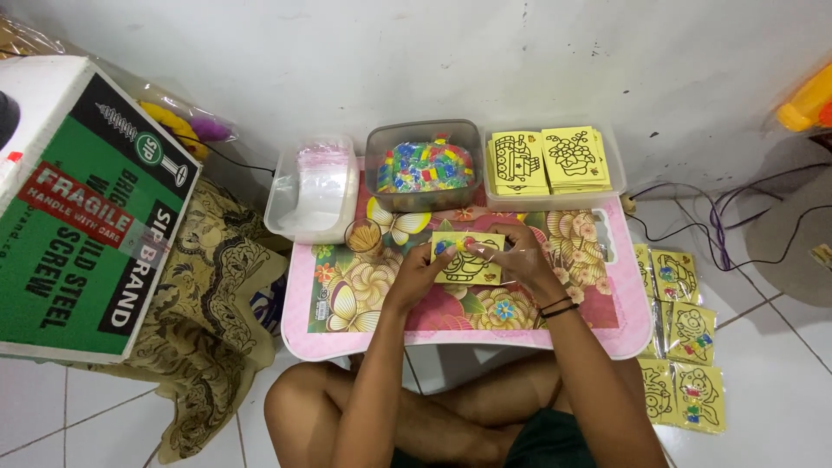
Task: The person is packaging small yellow cards and colorful packets into clear plastic bags at a steady pace.
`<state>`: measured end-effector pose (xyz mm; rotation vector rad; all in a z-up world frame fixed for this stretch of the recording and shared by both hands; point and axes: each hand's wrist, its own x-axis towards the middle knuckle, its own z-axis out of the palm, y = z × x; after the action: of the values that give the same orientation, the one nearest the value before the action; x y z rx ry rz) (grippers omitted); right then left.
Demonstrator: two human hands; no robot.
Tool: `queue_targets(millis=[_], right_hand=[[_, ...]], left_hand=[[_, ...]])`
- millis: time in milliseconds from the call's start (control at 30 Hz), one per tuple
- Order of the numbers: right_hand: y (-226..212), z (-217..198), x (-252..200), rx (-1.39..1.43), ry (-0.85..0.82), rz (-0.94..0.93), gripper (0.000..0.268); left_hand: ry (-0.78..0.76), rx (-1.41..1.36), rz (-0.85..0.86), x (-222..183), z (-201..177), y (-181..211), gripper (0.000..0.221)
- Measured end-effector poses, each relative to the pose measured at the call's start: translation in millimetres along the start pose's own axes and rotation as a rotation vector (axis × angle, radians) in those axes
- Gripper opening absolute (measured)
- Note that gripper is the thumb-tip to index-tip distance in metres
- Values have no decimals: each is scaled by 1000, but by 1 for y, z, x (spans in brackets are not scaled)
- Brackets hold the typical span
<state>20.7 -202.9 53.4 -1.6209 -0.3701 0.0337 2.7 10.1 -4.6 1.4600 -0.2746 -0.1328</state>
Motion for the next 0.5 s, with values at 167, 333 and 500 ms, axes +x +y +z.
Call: queue_targets(millis=[167,333,500], right_hand=[[1,3,0,-9,-3,22,15],[14,-8,-4,8,-11,115,18],[36,-31,4,221,199,152,50]], left_hand=[[14,-20,-5,0,0,2,35],[64,-72,-36,-3,4,11,31],[148,-145,-15,-10,4,24,30]])
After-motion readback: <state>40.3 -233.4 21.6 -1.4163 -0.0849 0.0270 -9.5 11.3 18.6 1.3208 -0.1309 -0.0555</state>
